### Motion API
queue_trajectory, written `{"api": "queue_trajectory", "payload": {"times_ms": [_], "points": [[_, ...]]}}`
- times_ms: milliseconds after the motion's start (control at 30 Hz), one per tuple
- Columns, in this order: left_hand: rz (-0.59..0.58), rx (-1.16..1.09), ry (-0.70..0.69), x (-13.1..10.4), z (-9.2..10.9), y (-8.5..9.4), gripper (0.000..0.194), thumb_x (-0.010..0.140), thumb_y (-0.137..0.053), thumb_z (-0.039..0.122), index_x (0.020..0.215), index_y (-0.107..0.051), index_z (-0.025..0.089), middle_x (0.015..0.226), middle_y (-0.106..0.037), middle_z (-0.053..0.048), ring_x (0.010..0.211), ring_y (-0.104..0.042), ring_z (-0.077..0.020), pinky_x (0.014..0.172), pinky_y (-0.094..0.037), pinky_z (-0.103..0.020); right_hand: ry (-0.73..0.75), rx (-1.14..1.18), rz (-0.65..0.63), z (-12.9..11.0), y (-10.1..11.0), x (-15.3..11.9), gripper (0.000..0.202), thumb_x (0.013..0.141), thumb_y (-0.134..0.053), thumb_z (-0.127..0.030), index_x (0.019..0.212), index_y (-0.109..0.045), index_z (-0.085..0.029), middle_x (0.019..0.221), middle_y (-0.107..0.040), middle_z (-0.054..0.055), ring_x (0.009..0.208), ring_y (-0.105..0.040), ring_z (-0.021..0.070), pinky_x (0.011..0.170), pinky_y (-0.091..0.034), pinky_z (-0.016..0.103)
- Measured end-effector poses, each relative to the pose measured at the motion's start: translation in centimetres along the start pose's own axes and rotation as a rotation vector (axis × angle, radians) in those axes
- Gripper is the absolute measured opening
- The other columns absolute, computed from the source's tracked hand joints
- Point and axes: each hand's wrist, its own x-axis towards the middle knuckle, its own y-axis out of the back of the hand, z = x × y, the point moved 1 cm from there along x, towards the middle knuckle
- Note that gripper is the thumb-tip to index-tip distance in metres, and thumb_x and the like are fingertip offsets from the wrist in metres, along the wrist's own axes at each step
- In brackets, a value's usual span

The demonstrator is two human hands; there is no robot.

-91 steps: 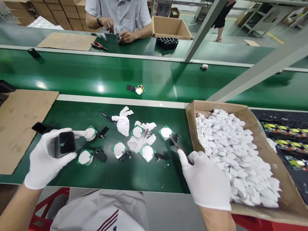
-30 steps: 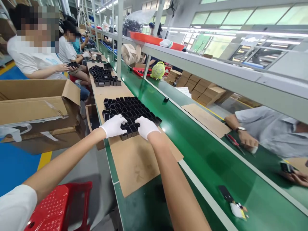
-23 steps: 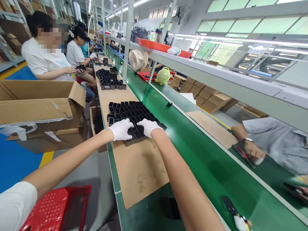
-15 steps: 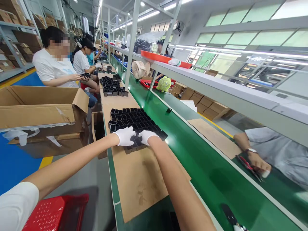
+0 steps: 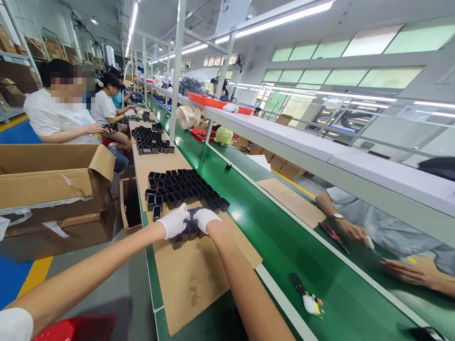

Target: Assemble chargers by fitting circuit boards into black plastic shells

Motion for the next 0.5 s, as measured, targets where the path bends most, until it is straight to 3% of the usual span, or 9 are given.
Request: {"api": "queue_trajectory", "payload": {"times_ms": [233,333,400,500], "points": [[0.058,-0.077,0.029,-4.4,5.8,-3.9,0.037,0.105,-0.072,0.037,0.137,-0.067,0.019,0.139,-0.069,-0.012,0.120,-0.072,-0.0270,0.102,-0.064,-0.048,-0.030,-0.019,0.039,1.3,-3.2,-7.9,0.036,0.105,-0.072,-0.042,0.135,-0.069,-0.021,0.139,-0.070,0.010,0.118,-0.072,0.0261,0.100,-0.064,0.047],[0.057,-0.105,0.052,-6.4,8.4,-5.5,0.026,0.107,-0.060,0.019,0.131,-0.069,0.017,0.146,-0.065,-0.015,0.118,-0.073,-0.0257,0.106,-0.061,-0.044,-0.050,-0.043,0.034,2.2,-4.6,-10.7,0.034,0.106,-0.072,-0.041,0.133,-0.070,-0.021,0.138,-0.070,0.010,0.117,-0.072,0.0256,0.100,-0.064,0.046],[0.046,-0.121,0.074,-7.5,9.9,-6.7,0.037,0.102,-0.050,0.006,0.131,-0.071,0.016,0.151,-0.061,-0.018,0.116,-0.076,-0.0262,0.106,-0.061,-0.041,-0.063,-0.058,0.027,2.8,-5.6,-12.3,0.034,0.106,-0.071,-0.041,0.133,-0.070,-0.020,0.136,-0.071,0.010,0.116,-0.073,0.0248,0.100,-0.064,0.047],[0.023,-0.136,0.083,-8.8,11.9,-8.3,0.051,0.095,-0.048,0.000,0.137,-0.070,0.017,0.160,-0.055,-0.019,0.125,-0.074,-0.0309,0.110,-0.060,-0.042,-0.077,-0.073,0.022,3.6,-7.0,-14.4,0.031,0.106,-0.072,-0.041,0.129,-0.071,-0.020,0.134,-0.072,0.009,0.117,-0.073,0.0250,0.101,-0.063,0.047]]}}
